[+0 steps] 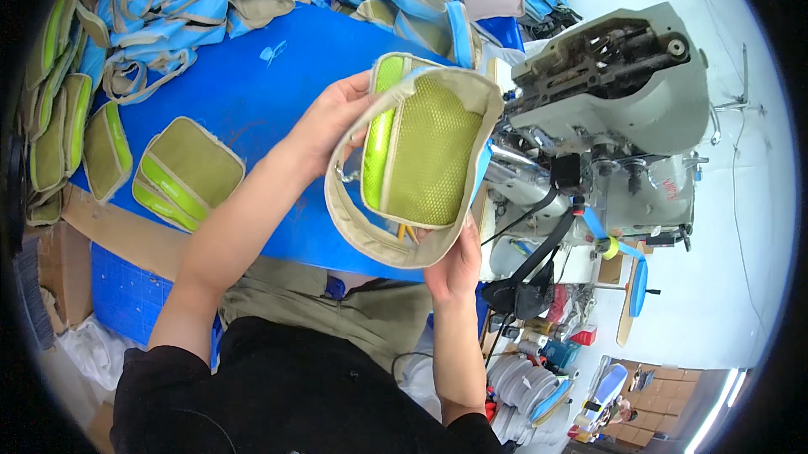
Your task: Assembling and trimming fabric/leather components for small bags at a sewing station.
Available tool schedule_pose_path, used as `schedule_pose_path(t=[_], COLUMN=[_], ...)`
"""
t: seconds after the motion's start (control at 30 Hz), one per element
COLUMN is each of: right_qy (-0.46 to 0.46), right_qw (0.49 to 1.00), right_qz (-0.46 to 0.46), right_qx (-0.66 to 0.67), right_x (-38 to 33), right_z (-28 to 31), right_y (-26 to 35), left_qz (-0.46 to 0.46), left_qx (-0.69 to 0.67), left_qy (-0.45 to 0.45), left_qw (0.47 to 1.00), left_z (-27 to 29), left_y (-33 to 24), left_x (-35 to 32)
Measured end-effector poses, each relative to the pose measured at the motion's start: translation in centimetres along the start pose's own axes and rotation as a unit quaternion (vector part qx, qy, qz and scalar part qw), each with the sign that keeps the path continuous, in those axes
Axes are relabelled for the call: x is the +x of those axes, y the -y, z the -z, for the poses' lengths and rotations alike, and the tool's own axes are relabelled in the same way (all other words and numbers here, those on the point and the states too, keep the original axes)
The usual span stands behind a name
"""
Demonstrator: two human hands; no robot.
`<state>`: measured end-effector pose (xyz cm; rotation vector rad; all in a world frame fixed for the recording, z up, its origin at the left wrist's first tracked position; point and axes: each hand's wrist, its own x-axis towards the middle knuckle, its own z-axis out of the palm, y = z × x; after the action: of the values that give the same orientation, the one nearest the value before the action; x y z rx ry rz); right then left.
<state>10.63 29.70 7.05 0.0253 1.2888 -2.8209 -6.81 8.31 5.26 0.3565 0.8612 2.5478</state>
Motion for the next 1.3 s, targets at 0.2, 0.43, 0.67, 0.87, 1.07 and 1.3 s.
schedule_pose_path(t=[0.2,0.43,0.67,0.87,1.07,1.3], right_qy=[-0.09,-0.06,-0.058,-0.059,-0.074,-0.088], right_qw=[0.993,0.994,0.993,0.994,0.993,0.99], right_qz=[0.033,0.028,0.041,0.024,0.037,0.05], right_qx=[-0.072,-0.084,-0.099,-0.091,-0.088,-0.096], right_x=[0.4,0.5,0.7,0.3,0.4,0.2], right_z=[-0.3,0.0,-0.5,0.2,0.5,0.6], right_y=[0.0,0.0,0.1,0.1,-0.1,-0.2], left_qz=[-0.183,-0.103,-0.117,-0.085,-0.08,-0.071], left_qx=[0.24,0.101,0.108,0.16,0.112,0.107], left_qy=[-0.062,-0.013,0.003,0.008,0.059,0.083], left_qw=[0.951,0.989,0.987,0.983,0.989,0.988], left_z=[-2.7,-1.5,-1.3,-0.4,-0.8,-1.1], left_y=[-1.2,-1.7,-2.3,-1.8,-2.0,-2.6], left_x=[0.0,0.7,1.1,0.5,-0.3,-0.8])
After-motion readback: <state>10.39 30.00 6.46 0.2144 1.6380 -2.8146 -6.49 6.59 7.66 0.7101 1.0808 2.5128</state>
